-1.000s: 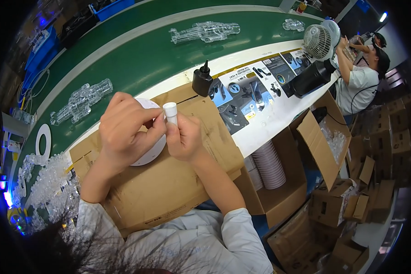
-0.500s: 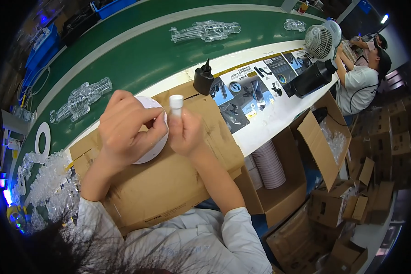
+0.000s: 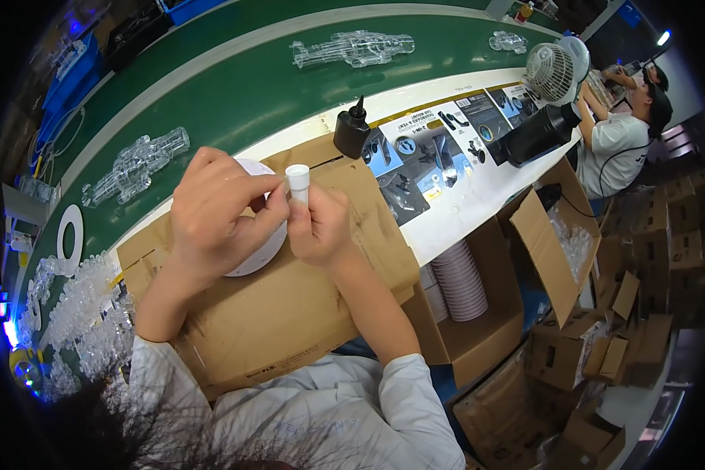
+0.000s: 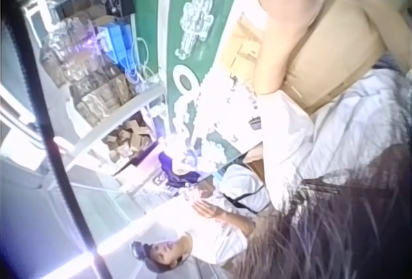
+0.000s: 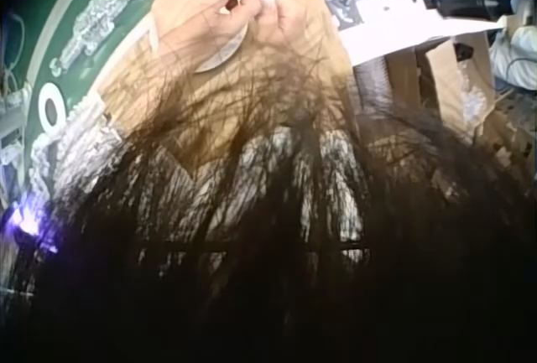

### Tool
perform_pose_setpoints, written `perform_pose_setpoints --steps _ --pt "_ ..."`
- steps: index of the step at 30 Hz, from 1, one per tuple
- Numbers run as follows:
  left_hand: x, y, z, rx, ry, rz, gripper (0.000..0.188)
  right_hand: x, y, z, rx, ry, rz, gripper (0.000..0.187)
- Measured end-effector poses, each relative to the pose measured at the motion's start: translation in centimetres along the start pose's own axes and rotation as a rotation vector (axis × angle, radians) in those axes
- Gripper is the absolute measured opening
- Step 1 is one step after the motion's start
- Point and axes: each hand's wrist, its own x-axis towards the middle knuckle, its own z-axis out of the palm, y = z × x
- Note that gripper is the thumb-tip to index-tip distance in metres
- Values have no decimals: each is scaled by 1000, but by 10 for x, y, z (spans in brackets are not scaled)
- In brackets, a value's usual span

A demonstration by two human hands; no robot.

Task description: Apply adhesive to a small white component and mount it onto a circular light fixture base.

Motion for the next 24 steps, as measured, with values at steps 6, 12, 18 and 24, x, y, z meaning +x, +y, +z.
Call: perform_pose_setpoints --steps 6,12,18,24 --pt "-4 -2 0 -20 -11 24 17 -1 2 -1 -125 -39 -112 15" --pt "0 0 2 -28 1 26 17 2 7 -3 -168 -26 -235 16" --pt "8 8 -8 26 46 10 17 -8 17 -9 194 54 122 29" --pt "3 3 -7 -7 13 -26 16 -10 7 -3 282 20 153 32"
